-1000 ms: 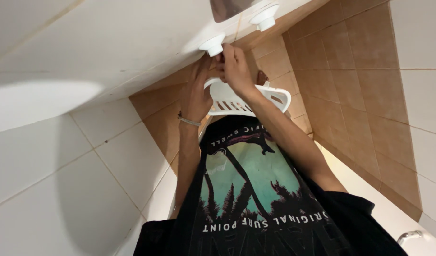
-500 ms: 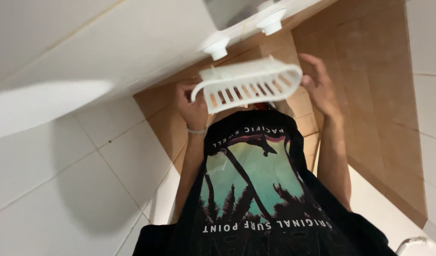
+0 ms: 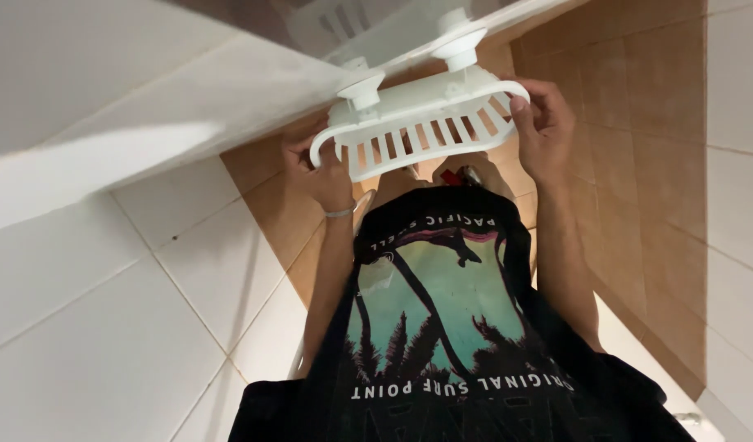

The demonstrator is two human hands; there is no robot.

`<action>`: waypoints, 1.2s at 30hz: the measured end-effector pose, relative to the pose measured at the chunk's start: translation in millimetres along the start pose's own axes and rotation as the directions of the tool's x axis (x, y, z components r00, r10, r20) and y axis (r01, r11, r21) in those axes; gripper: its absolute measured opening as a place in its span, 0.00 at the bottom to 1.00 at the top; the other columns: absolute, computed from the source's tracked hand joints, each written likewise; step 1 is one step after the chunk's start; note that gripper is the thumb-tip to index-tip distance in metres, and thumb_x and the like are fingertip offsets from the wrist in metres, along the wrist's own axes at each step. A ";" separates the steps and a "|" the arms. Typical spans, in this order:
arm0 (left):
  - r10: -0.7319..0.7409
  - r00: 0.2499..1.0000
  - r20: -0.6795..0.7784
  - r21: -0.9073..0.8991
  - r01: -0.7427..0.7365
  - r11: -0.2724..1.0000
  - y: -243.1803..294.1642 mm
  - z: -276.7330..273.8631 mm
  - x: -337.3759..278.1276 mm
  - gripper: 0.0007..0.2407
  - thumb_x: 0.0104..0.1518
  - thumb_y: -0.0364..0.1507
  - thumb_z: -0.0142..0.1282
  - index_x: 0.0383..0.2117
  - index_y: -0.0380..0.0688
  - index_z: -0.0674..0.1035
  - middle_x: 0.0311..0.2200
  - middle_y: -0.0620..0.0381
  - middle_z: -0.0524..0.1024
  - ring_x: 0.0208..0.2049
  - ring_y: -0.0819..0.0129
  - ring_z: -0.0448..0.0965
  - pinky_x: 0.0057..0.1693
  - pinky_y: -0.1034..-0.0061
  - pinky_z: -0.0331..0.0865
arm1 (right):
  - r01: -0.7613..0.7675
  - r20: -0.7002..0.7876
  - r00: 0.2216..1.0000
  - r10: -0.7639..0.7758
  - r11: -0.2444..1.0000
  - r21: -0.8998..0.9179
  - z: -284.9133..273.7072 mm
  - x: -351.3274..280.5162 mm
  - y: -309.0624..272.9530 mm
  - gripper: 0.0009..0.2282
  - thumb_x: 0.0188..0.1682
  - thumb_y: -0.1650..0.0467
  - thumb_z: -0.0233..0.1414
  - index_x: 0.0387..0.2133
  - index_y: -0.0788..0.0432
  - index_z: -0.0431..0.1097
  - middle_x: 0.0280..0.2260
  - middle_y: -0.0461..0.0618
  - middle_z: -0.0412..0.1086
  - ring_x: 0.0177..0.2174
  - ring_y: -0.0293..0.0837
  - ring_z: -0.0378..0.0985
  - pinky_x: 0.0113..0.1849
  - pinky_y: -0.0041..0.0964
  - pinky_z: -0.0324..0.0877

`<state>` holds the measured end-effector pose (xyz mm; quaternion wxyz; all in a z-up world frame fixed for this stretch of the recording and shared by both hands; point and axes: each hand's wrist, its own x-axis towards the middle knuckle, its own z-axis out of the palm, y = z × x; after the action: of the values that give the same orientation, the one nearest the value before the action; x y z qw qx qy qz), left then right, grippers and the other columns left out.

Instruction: The person repeatedly attempts to mount a white plastic shower caddy onto a tiled wall using suction cups. They press the caddy against the wall, twist the suction knobs to secure it, then remove it and repeat the process several times.

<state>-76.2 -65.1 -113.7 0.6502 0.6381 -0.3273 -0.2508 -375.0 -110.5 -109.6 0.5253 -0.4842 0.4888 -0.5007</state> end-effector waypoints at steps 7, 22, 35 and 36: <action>-0.081 0.994 -0.074 0.050 0.085 0.995 3.6 6.2 -4.5 0.08 0.61 0.18 0.61 0.41 0.33 0.72 0.37 0.51 0.77 0.36 0.72 0.75 0.44 0.77 0.73 | -0.056 -0.051 0.997 0.053 0.997 -0.053 -4.7 22.4 -18.3 0.08 0.63 0.71 0.54 0.47 0.67 0.70 0.43 0.51 0.77 0.43 0.38 0.80 0.45 0.31 0.76; -0.137 0.988 -0.073 0.199 0.149 0.969 33.5 20.9 -2.1 0.09 0.61 0.21 0.62 0.42 0.34 0.74 0.37 0.54 0.80 0.36 0.74 0.80 0.43 0.81 0.75 | 0.007 -0.077 0.997 -0.032 0.953 -0.303 -8.9 61.0 -32.8 0.08 0.59 0.71 0.60 0.39 0.68 0.75 0.32 0.50 0.79 0.29 0.34 0.76 0.29 0.29 0.69; -0.063 0.994 -0.083 0.337 0.088 0.937 40.9 36.7 2.7 0.06 0.58 0.16 0.60 0.38 0.31 0.77 0.34 0.51 0.82 0.34 0.70 0.83 0.42 0.77 0.76 | -0.012 -0.069 0.998 -0.013 0.937 -0.349 2.2 68.2 -49.3 0.07 0.54 0.72 0.61 0.37 0.68 0.75 0.28 0.55 0.77 0.23 0.41 0.80 0.26 0.34 0.73; -0.048 0.994 -0.096 0.342 0.079 0.936 44.8 36.9 1.2 0.06 0.57 0.16 0.61 0.38 0.31 0.77 0.34 0.51 0.82 0.34 0.70 0.83 0.43 0.77 0.77 | -0.008 -0.067 0.998 -0.016 0.938 -0.346 0.2 69.6 -49.4 0.07 0.53 0.72 0.62 0.36 0.67 0.75 0.28 0.55 0.77 0.23 0.42 0.80 0.27 0.35 0.73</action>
<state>-107.0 -87.9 -70.1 0.5332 0.7628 -0.3171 -0.1825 -376.0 -181.5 -62.3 0.4139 -0.5526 0.5858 -0.4245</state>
